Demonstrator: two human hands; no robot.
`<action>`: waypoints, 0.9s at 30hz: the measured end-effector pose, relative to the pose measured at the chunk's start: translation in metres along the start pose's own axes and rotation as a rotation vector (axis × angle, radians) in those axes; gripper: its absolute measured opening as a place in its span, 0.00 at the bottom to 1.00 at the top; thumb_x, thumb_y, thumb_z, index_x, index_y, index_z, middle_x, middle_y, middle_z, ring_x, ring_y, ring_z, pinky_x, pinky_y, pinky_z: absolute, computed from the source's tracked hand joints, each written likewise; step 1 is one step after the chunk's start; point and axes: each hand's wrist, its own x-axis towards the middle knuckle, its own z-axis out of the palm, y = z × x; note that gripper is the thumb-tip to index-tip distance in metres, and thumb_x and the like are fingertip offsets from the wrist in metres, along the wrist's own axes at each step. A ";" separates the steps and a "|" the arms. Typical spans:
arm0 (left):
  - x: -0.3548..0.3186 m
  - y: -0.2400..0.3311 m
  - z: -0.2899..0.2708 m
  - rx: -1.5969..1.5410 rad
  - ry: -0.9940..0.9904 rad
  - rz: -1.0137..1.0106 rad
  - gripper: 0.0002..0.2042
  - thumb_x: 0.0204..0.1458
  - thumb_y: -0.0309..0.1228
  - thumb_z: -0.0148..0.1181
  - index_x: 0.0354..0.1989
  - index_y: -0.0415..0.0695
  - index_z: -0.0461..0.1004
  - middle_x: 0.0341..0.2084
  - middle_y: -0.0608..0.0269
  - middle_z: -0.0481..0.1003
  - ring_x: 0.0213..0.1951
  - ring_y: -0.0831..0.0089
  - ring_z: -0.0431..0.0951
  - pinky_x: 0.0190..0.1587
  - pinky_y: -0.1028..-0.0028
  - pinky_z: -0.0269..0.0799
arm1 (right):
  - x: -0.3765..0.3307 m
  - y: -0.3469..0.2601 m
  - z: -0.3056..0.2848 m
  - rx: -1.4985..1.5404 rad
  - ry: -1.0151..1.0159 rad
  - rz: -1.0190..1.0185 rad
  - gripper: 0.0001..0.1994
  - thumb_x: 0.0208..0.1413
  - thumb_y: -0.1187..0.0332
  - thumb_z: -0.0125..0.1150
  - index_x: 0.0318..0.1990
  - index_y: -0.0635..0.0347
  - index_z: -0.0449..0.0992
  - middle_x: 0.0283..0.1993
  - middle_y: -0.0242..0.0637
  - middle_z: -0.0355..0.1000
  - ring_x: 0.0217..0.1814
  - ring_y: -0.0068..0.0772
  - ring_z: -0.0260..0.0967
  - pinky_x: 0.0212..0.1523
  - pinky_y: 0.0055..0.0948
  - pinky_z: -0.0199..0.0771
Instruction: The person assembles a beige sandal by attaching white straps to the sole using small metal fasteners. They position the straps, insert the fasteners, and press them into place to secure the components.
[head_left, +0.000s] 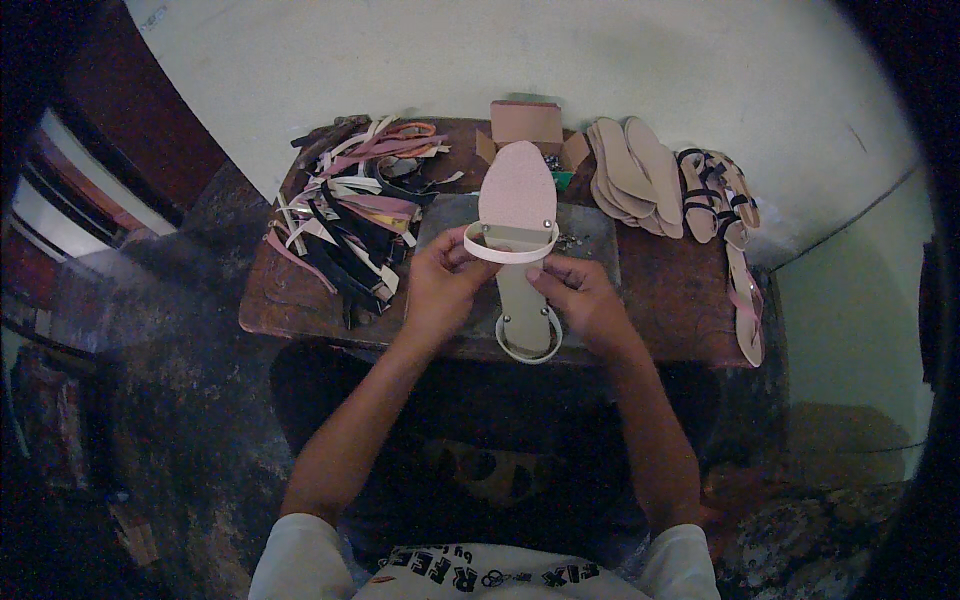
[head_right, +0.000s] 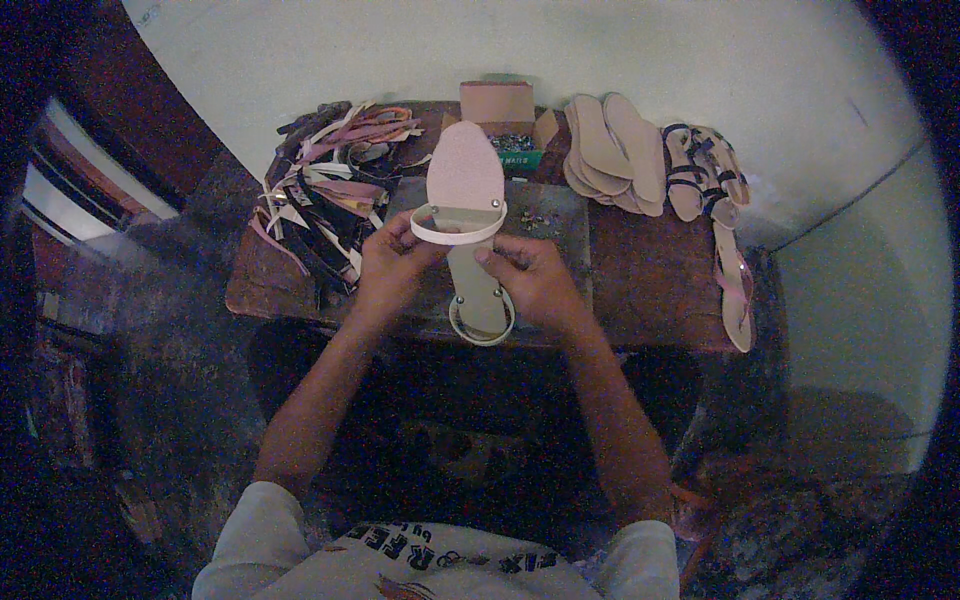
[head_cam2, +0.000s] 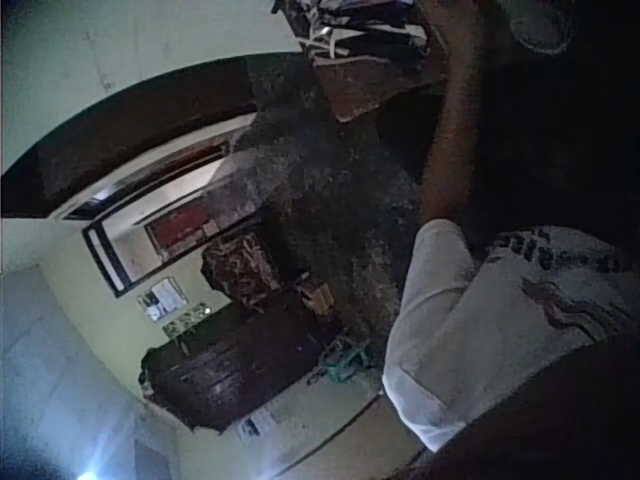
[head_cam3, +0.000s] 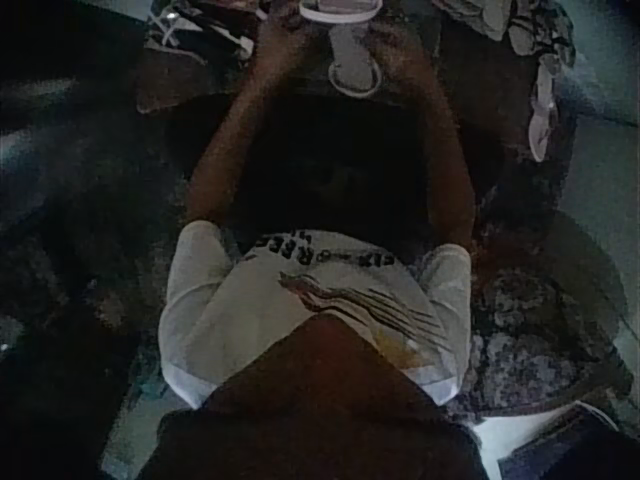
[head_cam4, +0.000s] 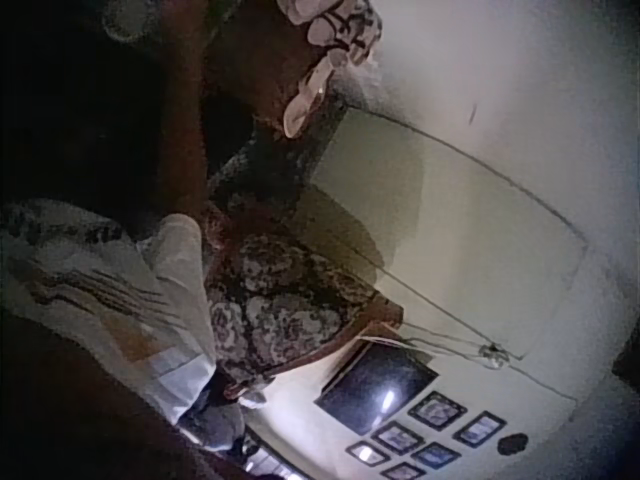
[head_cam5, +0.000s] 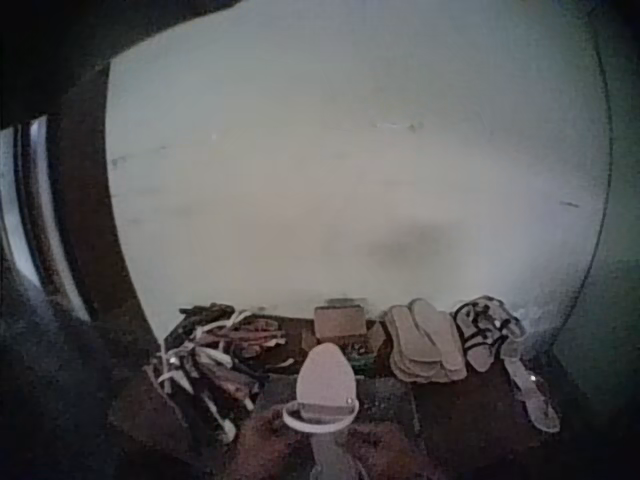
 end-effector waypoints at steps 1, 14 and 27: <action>0.000 0.003 0.002 0.015 0.006 -0.005 0.19 0.50 0.20 0.66 0.51 0.35 0.72 0.40 0.58 0.80 0.40 0.76 0.79 0.44 0.76 0.75 | 0.001 0.002 0.003 -0.001 0.128 -0.101 0.11 0.59 0.70 0.61 0.46 0.65 0.79 0.39 0.36 0.79 0.40 0.24 0.75 0.43 0.29 0.76; -0.004 0.011 0.003 0.188 -0.021 0.002 0.13 0.51 0.28 0.69 0.43 0.36 0.78 0.28 0.61 0.81 0.31 0.80 0.78 0.35 0.78 0.72 | 0.000 -0.010 -0.010 -0.352 0.530 -0.445 0.10 0.51 0.75 0.67 0.42 0.63 0.80 0.40 0.44 0.80 0.42 0.34 0.79 0.46 0.31 0.77; -0.004 0.016 0.004 0.145 0.041 -0.090 0.17 0.51 0.28 0.69 0.49 0.36 0.76 0.25 0.64 0.80 0.25 0.84 0.74 0.28 0.80 0.67 | 0.008 0.003 0.000 -0.062 0.428 -0.310 0.09 0.54 0.74 0.66 0.42 0.66 0.78 0.38 0.41 0.79 0.39 0.30 0.78 0.43 0.29 0.78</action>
